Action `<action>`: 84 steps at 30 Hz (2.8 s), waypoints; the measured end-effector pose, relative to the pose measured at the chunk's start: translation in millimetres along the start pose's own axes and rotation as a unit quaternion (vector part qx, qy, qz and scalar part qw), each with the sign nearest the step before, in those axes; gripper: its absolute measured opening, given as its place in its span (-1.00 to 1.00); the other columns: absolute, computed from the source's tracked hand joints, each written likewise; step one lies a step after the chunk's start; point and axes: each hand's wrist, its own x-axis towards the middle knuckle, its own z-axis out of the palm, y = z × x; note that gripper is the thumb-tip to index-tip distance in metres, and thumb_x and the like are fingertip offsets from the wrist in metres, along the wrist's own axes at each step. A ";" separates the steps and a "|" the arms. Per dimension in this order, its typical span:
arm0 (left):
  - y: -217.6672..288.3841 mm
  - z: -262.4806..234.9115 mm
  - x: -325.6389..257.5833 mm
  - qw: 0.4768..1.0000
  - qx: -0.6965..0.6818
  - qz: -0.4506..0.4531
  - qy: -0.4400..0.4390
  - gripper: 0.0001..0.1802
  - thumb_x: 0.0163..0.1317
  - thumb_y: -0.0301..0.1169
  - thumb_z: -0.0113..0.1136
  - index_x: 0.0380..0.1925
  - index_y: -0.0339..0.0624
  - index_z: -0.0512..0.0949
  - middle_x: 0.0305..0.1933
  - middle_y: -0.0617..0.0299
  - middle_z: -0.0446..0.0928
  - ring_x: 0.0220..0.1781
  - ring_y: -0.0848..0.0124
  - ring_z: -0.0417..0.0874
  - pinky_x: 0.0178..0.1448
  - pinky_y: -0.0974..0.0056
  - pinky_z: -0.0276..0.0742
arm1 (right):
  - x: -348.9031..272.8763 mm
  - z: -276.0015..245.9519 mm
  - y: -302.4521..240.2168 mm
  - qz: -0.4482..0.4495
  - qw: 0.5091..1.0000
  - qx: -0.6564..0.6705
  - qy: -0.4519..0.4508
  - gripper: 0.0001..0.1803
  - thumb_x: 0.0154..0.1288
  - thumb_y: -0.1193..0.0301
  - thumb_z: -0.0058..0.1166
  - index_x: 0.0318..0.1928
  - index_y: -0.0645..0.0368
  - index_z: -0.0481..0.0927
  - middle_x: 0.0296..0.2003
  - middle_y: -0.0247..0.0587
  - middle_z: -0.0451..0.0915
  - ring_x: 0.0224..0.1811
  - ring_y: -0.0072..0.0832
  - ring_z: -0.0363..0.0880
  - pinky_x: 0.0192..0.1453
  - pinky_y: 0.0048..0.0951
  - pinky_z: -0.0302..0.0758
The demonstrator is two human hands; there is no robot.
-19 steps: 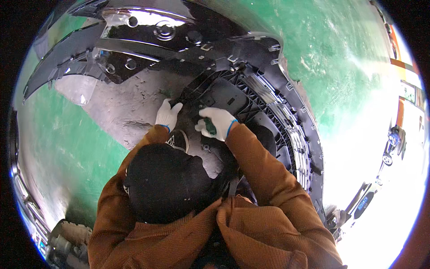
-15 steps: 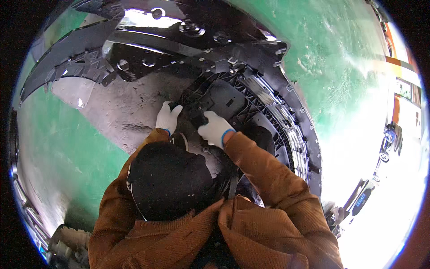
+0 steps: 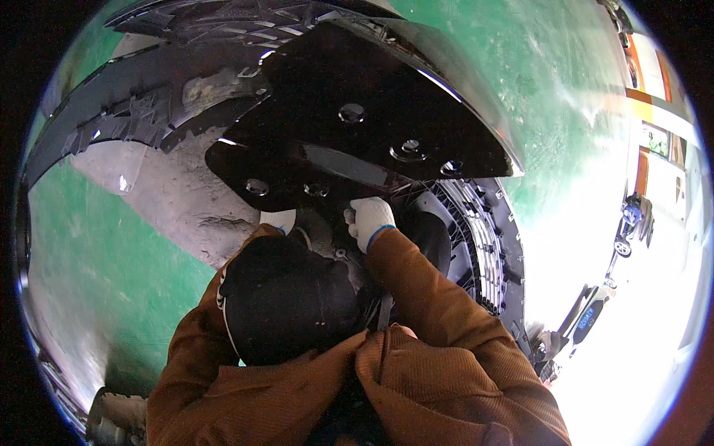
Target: The person sits on the floor and uses a screwdriver to fasten screws into a large black plastic car part, likely a bumper or underbody panel. They repeatedly pick up screws from a pile on the floor and tighten them into the part.
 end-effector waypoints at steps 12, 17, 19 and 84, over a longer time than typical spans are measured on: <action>-5.8 4.5 6.3 0.999 -0.038 -0.024 -0.011 -0.33 0.44 -0.10 0.32 0.33 -0.36 0.39 0.12 -0.31 0.68 0.21 -0.21 0.69 0.27 -0.06 0.58 | -45.5 47.1 -43.4 -0.244 0.746 -0.619 0.040 -0.46 0.32 0.45 0.20 0.31 0.19 0.51 -0.17 0.04 0.65 -0.08 -0.18 0.73 -0.14 -0.13 0.69; 61.8 -25.1 3.3 0.990 -0.071 -0.116 -0.043 -0.34 0.44 -0.11 0.33 0.31 -0.37 0.40 0.12 -0.32 0.68 0.22 -0.21 0.68 0.27 -0.06 0.57 | -16.6 17.2 0.7 -0.281 0.866 -0.407 0.069 -0.56 0.35 0.42 0.17 0.24 0.11 0.57 -0.22 -0.03 0.68 -0.19 -0.23 0.73 -0.18 -0.15 0.63; 77.3 -37.8 -2.2 0.990 -0.072 -0.118 -0.024 -0.33 0.44 -0.09 0.33 0.31 -0.37 0.40 0.12 -0.34 0.67 0.23 -0.23 0.67 0.29 -0.07 0.57 | -32.6 21.5 -25.2 -0.272 0.813 -0.511 0.062 -0.61 0.36 0.41 0.15 0.19 0.08 0.60 -0.24 -0.03 0.69 -0.20 -0.21 0.73 -0.16 -0.13 0.61; 51.0 -25.0 4.3 0.995 -0.050 -0.088 -0.022 -0.42 0.45 -0.09 0.32 0.25 -0.29 0.47 0.03 -0.22 0.71 0.14 -0.17 0.70 0.20 -0.05 0.58 | -22.0 -3.6 -53.7 -0.246 0.889 -0.358 -0.148 -0.82 0.37 0.38 0.23 -0.07 0.05 0.79 -0.16 -0.05 0.76 -0.18 -0.24 0.76 -0.19 -0.18 0.70</action>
